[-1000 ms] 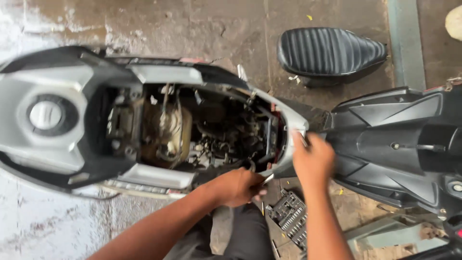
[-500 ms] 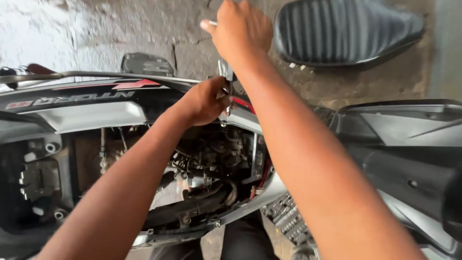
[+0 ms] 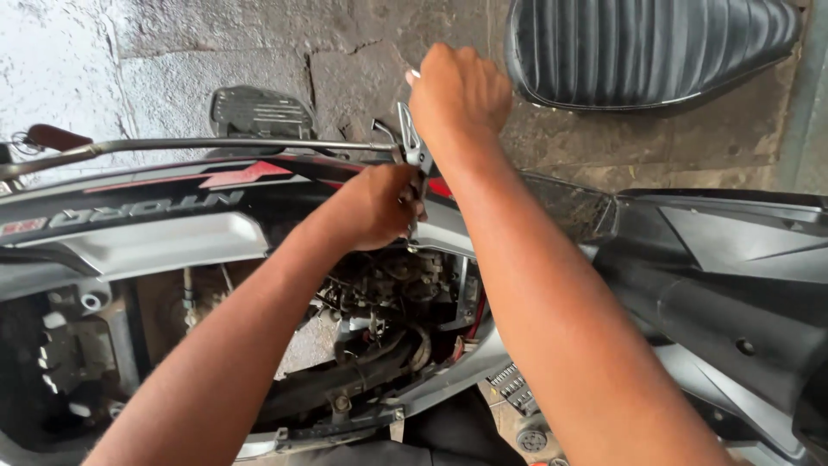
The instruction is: Removing and reattaching body panels and mechanical components on a motorcycle using tools.
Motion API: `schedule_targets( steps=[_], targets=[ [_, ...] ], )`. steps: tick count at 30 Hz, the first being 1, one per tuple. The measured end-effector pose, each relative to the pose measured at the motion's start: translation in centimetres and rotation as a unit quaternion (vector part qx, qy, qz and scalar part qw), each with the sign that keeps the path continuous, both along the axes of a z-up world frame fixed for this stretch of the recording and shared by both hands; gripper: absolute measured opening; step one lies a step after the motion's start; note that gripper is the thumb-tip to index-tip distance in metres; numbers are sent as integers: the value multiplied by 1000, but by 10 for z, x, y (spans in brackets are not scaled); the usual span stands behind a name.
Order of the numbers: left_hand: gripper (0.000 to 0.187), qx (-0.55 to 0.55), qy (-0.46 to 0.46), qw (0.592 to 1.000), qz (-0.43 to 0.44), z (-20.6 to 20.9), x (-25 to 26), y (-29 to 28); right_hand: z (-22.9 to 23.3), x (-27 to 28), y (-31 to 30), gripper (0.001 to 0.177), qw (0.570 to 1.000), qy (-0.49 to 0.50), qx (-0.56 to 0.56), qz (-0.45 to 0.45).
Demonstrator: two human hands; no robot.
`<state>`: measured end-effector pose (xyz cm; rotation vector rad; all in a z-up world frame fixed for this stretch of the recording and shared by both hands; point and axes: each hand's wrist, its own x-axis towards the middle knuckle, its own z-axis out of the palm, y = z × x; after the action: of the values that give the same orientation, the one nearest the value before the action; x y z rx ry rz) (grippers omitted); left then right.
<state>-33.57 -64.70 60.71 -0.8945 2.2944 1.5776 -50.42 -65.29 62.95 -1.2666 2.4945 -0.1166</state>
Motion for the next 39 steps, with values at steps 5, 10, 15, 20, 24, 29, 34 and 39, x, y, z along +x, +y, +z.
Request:
schedule_targets(
  steps=[5,10,15,20,24,29,34,39],
  targets=[
    [16,5,-8,1000,-14,17,-6,-5,-3,0,-2,34,1000,25,7,-2],
    [15,23,-23,999,-5,19,-5,-6,0,1,-2,38,999,13,35,-6],
    [15,-3,2,1000,-15,16,-4,-9,0,4,-5,39,999,38,24,13],
    [19,-14,-9,1000,-26,14,-2,-7,4,7,-7,42,998,46,15,30],
    [22,-25,-14,999,-42,9,-2,-5,0,6,-7,40,997,61,7,35],
    [23,-18,-32,998,-52,13,-4,-8,3,10,-8,37,997,62,26,32],
    [19,30,-85,994,-67,31,-15,-15,-14,15,-19,25,983,78,158,54],
    [23,44,-80,994,-55,3,-10,-10,-2,21,-24,46,953,82,269,110]
  ],
)
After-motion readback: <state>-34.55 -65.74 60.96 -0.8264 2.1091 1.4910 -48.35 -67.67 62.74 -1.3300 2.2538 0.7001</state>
